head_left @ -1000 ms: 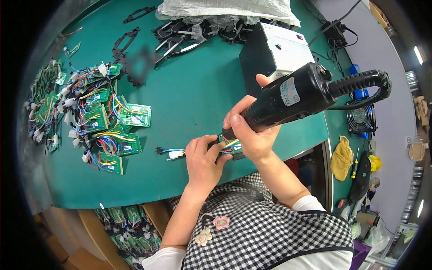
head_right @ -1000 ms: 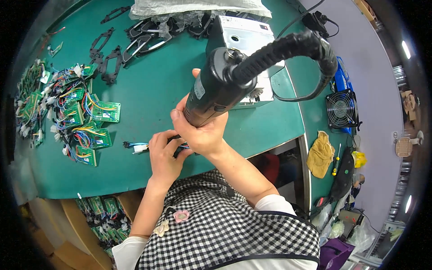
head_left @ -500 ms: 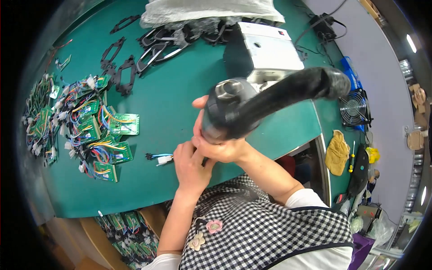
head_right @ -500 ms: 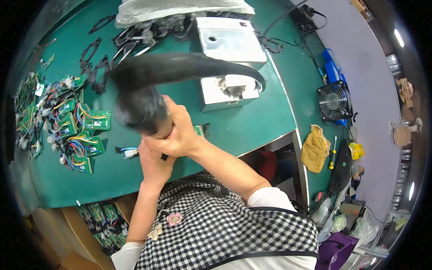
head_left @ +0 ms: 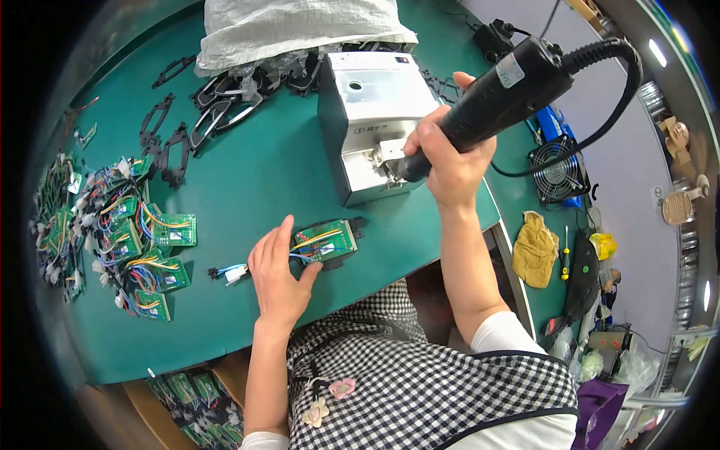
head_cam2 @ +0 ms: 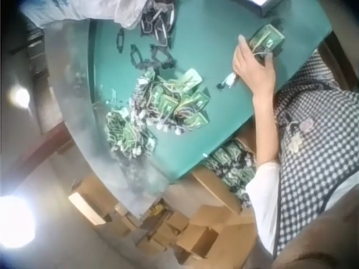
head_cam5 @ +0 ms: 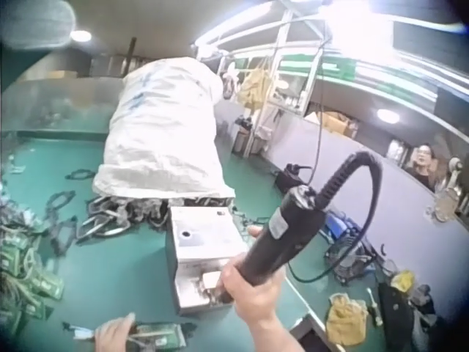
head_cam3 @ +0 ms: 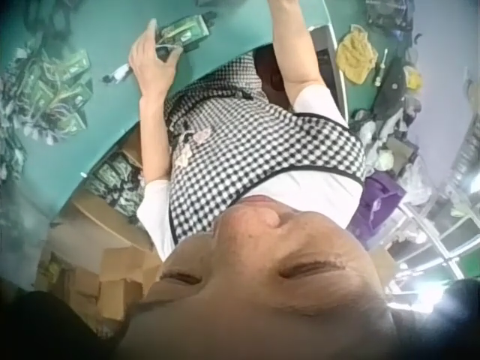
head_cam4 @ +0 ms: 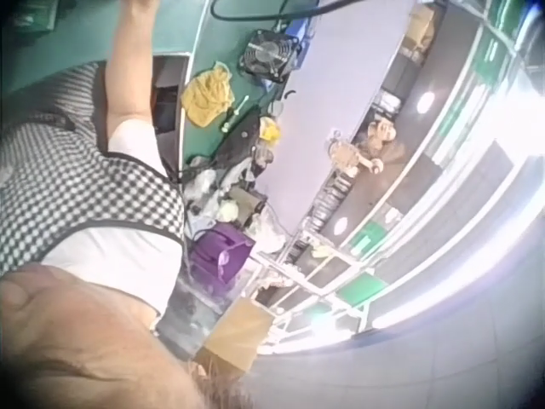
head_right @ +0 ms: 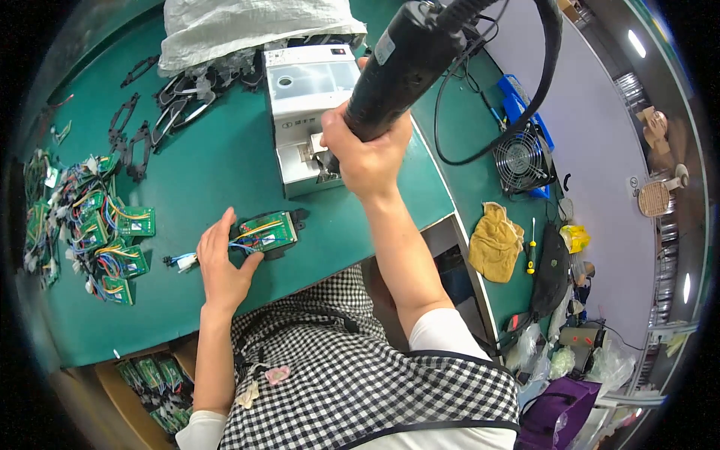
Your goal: The person attaches plastic frames to printed circuit boards (PCBs) using an electric screwdriver.
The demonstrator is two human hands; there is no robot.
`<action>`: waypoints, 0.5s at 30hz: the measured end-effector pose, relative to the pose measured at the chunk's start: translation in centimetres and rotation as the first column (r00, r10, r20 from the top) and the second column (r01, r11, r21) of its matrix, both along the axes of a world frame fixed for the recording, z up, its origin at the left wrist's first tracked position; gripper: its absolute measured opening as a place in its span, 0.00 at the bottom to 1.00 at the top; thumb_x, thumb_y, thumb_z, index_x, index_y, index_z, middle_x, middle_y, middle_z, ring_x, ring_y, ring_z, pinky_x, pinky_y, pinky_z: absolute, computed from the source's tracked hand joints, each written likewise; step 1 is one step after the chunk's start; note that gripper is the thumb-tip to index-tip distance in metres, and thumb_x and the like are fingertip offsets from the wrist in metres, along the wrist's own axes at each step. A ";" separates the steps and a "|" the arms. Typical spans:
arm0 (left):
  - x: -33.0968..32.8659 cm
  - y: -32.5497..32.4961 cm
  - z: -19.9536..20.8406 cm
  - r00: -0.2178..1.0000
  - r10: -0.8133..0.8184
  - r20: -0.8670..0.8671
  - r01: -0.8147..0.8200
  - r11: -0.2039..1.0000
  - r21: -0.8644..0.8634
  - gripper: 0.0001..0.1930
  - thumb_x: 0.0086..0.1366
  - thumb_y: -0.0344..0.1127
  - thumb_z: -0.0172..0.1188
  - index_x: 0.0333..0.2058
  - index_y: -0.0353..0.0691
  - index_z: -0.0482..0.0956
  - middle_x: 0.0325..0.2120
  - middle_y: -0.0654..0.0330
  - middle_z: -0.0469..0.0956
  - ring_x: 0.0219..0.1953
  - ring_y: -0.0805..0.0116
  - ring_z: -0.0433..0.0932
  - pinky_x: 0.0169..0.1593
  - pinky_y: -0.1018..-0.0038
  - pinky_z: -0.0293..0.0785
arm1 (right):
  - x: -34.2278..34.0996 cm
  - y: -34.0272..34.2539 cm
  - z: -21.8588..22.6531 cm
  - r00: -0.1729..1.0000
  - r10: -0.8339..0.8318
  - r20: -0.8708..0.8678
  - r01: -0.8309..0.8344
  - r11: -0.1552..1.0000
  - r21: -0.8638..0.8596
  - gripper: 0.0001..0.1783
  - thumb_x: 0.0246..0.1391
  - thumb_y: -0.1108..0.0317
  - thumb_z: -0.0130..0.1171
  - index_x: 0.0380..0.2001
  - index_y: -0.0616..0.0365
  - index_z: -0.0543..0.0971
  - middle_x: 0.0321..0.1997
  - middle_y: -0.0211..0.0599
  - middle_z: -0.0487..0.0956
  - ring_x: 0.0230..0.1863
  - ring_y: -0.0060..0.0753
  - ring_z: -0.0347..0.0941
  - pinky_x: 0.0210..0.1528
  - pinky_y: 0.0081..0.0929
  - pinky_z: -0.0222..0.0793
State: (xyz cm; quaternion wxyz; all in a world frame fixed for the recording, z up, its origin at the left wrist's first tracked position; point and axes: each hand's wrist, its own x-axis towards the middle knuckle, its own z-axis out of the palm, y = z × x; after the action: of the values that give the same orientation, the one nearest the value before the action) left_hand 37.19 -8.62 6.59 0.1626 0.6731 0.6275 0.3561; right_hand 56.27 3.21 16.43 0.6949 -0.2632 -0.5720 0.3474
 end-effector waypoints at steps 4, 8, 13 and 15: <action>-0.2 0.4 -0.6 1.000 -0.024 -0.019 0.025 1.000 0.015 0.42 0.37 0.29 0.69 0.55 0.42 0.61 0.43 0.59 0.73 0.48 0.59 0.67 0.53 0.64 0.55 | -0.6 -3.9 -1.4 0.998 -0.009 -0.067 0.001 0.994 -0.113 0.39 0.43 0.74 0.54 0.58 0.62 0.47 0.18 0.35 0.68 0.16 0.28 0.67 0.23 0.27 0.68; -0.2 0.5 -1.0 0.999 -0.016 -0.031 0.018 0.998 0.063 0.43 0.37 0.32 0.70 0.55 0.44 0.60 0.38 0.64 0.74 0.45 0.64 0.69 0.51 0.65 0.56 | -4.5 -7.9 -2.9 0.975 0.180 -0.130 -0.192 0.978 -0.084 0.41 0.47 0.72 0.53 0.59 0.57 0.41 0.19 0.37 0.68 0.19 0.30 0.68 0.26 0.31 0.69; -0.1 0.6 -1.3 1.000 0.009 -0.009 -0.008 0.995 0.095 0.43 0.34 0.30 0.71 0.54 0.45 0.62 0.37 0.65 0.74 0.43 0.65 0.69 0.50 0.66 0.58 | -7.0 -7.9 -4.5 0.957 0.290 -0.029 -0.291 0.945 -0.150 0.42 0.47 0.75 0.52 0.59 0.58 0.39 0.20 0.39 0.69 0.21 0.31 0.69 0.30 0.32 0.70; -0.1 0.7 -1.4 1.000 0.020 -0.020 -0.018 0.996 0.093 0.43 0.34 0.31 0.71 0.54 0.45 0.62 0.37 0.64 0.74 0.43 0.65 0.70 0.49 0.66 0.58 | -7.3 -7.7 -4.7 0.955 0.296 0.001 -0.292 0.944 -0.157 0.42 0.47 0.75 0.52 0.59 0.58 0.39 0.20 0.39 0.69 0.21 0.31 0.69 0.30 0.32 0.70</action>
State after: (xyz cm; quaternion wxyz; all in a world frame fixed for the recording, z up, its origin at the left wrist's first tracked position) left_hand 37.06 -7.96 5.19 0.1214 0.6776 0.6182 0.3793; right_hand 48.96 -4.50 11.73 0.6059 -0.2324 -0.5844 0.4872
